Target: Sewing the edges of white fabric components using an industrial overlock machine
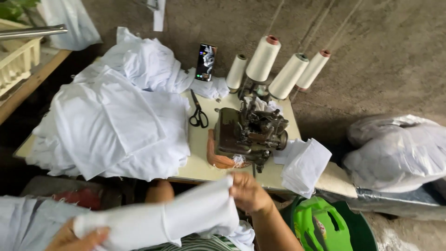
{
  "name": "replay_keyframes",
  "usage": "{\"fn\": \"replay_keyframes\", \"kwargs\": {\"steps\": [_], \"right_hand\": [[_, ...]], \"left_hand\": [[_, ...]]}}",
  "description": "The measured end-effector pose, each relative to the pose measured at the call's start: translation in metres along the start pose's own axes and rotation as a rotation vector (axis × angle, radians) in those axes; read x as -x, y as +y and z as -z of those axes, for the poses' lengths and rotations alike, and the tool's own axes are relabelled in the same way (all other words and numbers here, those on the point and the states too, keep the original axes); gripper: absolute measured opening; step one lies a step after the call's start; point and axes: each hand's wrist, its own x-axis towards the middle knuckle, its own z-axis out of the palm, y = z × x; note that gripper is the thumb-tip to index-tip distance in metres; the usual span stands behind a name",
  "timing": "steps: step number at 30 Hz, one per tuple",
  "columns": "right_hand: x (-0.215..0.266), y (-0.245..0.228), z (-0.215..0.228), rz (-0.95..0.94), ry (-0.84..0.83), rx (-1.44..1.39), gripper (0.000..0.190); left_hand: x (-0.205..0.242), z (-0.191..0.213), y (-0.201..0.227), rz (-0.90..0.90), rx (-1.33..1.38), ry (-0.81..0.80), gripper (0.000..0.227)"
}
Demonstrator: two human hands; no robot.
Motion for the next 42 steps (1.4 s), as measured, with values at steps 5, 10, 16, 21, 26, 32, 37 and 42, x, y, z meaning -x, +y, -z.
{"fn": "replay_keyframes", "kwargs": {"steps": [5,10,16,21,26,32,37,42], "right_hand": [[-0.140,-0.024,-0.015,-0.097,0.356,-0.090,0.044],[-0.330,-0.028,0.011,-0.095,0.400,-0.057,0.041],[-0.406,-0.037,-0.005,0.247,0.276,0.133,0.041],[-0.369,0.049,0.033,-0.066,0.499,0.997,0.038],[-0.309,0.099,0.041,-0.388,0.497,1.051,0.040],[-0.287,0.081,0.021,-0.468,0.347,1.202,0.079],[-0.263,0.072,0.029,-0.523,0.293,1.157,0.079],[-0.235,0.091,0.038,-0.237,0.316,1.453,0.077]], "left_hand": [[0.015,-0.063,0.164,0.082,0.058,0.076,0.038],[-0.172,-0.017,0.249,-0.296,0.133,0.160,0.024],[-0.220,0.021,0.294,-0.745,-0.133,0.204,0.070],[-0.195,-0.003,0.202,-0.764,-0.354,0.412,0.027],[-0.205,-0.018,0.090,-0.526,-0.454,0.426,0.038],[-0.175,-0.031,0.064,-0.477,-0.368,0.460,0.061],[-0.161,-0.023,0.050,-0.401,-0.385,0.454,0.065],[-0.173,-0.033,-0.011,-0.969,-0.368,0.680,0.070]]}}
